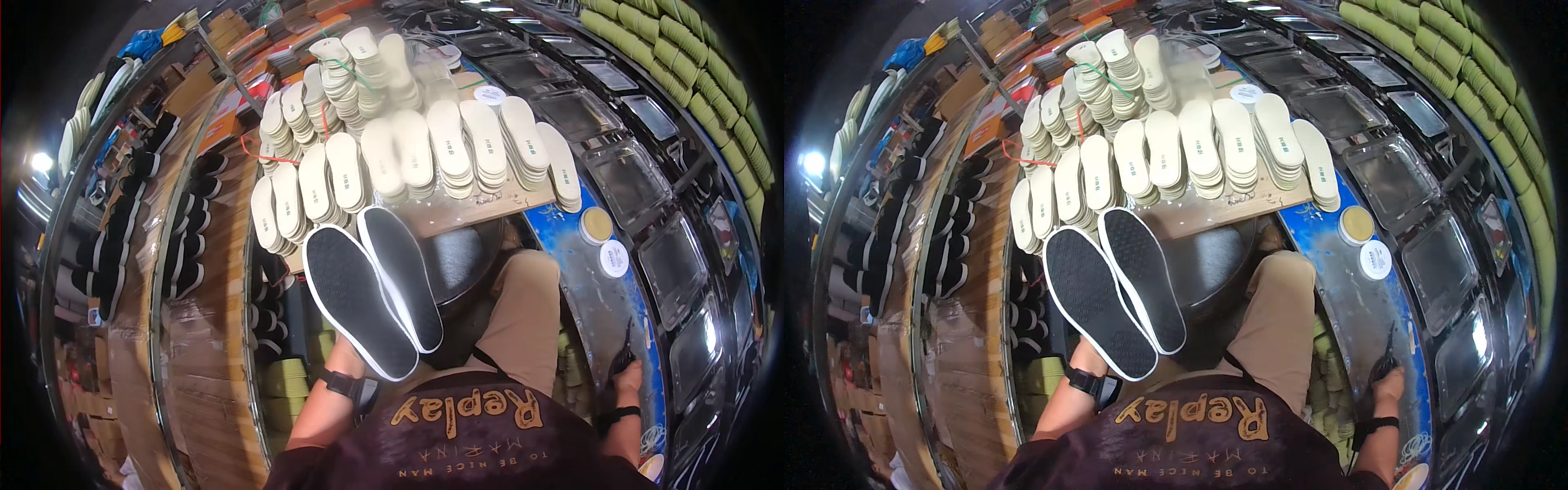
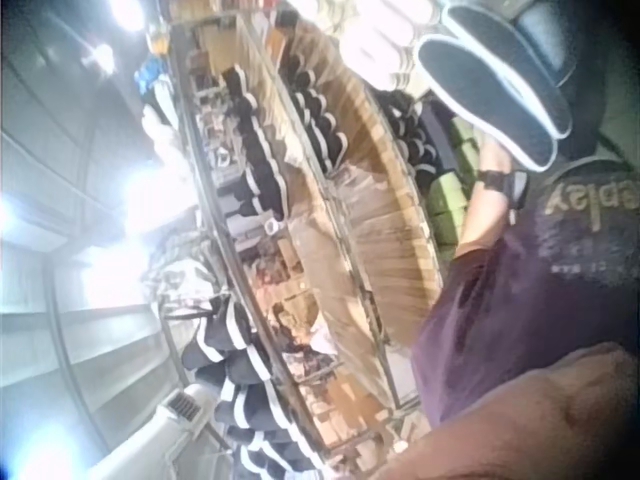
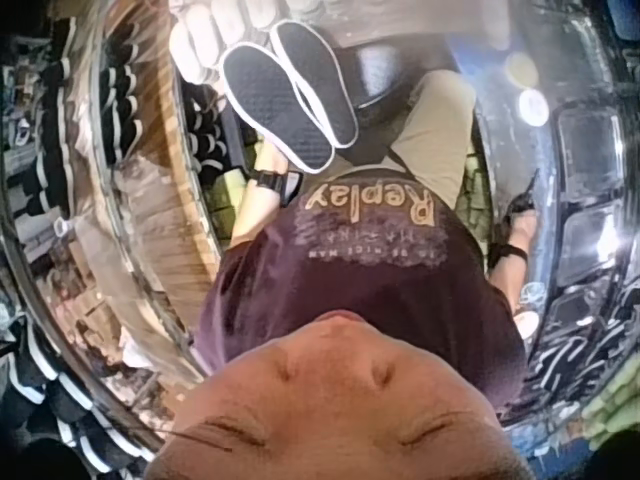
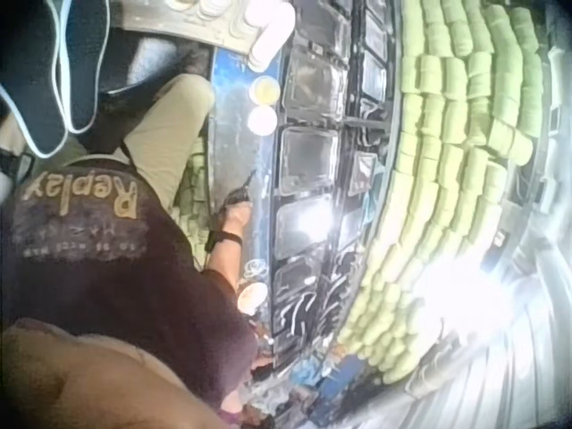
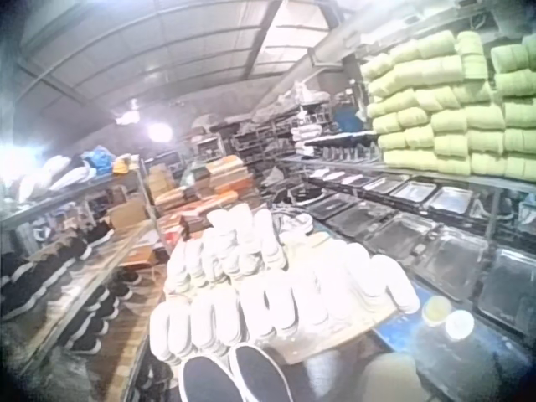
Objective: Trimming excess material from shoe insoles using scissors and inserting them into finished shoe uppers.
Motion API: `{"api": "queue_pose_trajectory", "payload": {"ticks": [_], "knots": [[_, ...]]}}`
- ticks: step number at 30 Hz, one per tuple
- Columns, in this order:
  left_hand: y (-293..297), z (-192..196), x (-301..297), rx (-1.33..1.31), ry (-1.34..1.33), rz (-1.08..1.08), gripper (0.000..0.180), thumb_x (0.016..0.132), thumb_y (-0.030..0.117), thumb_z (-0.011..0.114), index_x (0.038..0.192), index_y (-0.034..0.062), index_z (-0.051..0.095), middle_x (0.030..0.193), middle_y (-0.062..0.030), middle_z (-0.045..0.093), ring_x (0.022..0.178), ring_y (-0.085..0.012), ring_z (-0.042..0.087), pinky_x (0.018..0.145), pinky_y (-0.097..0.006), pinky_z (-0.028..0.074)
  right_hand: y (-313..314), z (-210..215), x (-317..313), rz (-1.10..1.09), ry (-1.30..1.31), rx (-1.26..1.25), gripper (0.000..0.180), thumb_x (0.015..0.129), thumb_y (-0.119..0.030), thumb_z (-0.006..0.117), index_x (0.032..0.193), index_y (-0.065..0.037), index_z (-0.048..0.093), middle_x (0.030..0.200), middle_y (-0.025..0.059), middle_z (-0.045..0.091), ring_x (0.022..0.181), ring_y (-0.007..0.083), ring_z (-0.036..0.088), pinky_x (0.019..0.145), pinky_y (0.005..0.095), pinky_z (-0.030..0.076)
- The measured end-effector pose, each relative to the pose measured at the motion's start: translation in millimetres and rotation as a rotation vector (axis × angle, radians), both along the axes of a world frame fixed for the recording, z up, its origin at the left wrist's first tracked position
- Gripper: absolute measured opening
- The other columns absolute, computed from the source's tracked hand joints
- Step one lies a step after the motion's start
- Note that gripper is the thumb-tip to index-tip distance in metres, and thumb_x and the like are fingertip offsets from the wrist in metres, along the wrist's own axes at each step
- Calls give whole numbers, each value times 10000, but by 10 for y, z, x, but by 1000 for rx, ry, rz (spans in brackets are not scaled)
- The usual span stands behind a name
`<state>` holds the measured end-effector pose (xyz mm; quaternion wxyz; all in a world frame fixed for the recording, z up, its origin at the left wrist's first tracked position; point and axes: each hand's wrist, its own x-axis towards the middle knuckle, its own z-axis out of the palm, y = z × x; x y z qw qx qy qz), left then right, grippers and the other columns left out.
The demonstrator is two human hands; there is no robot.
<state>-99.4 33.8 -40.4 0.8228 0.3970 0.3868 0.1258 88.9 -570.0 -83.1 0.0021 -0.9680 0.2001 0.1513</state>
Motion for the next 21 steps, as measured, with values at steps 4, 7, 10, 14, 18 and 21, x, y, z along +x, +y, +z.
{"api": "queue_pose_trajectory", "payload": {"ticks": [4,7,10,14,18,21], "knots": [[-55,46,-51,22,-19,-38,218,940,176,517,1024,15,639,859,-56,658,717,-139,625,623,-275,518,439,-74,154,343,-324,249,465,676,12,710,1118,11,565,1052,230,633,984,385,629,869,429,493],[-116,114,-12,48,-40,-74,217,940,177,520,1024,17,640,859,-53,658,717,-135,623,623,-273,518,1579,302,176,420,-496,716,467,694,-32,755,1122,-9,570,880,173,643,820,253,646,736,341,504],[-170,223,30,79,-62,-105,215,940,177,523,1024,18,640,859,-51,658,717,-131,621,622,-272,519,2647,866,92,710,-352,962,499,669,-243,824,1052,-28,589,920,179,651,857,348,637,748,398,510],[-382,724,90,332,127,-240,203,930,171,553,1004,10,654,881,-44,669,743,-118,621,630,-261,514,3577,1437,-180,994,-139,1080,521,715,-355,797,1047,-38,552,866,162,623,801,307,628,667,405,477],[-255,460,-37,792,89,-418,193,926,148,564,1002,4,666,887,-52,685,761,-113,623,648,-261,515,3907,1482,-276,1182,-161,929,480,753,-452,748,911,-44,552,779,150,629,723,351,629,623,442,474],[-158,281,-170,621,92,-322,210,911,150,576,1013,-8,668,899,-75,691,755,-142,647,656,-276,528,3907,1448,-214,1202,-194,869,503,761,-519,709,839,-49,545,719,138,621,677,369,617,604,450,471]]}}
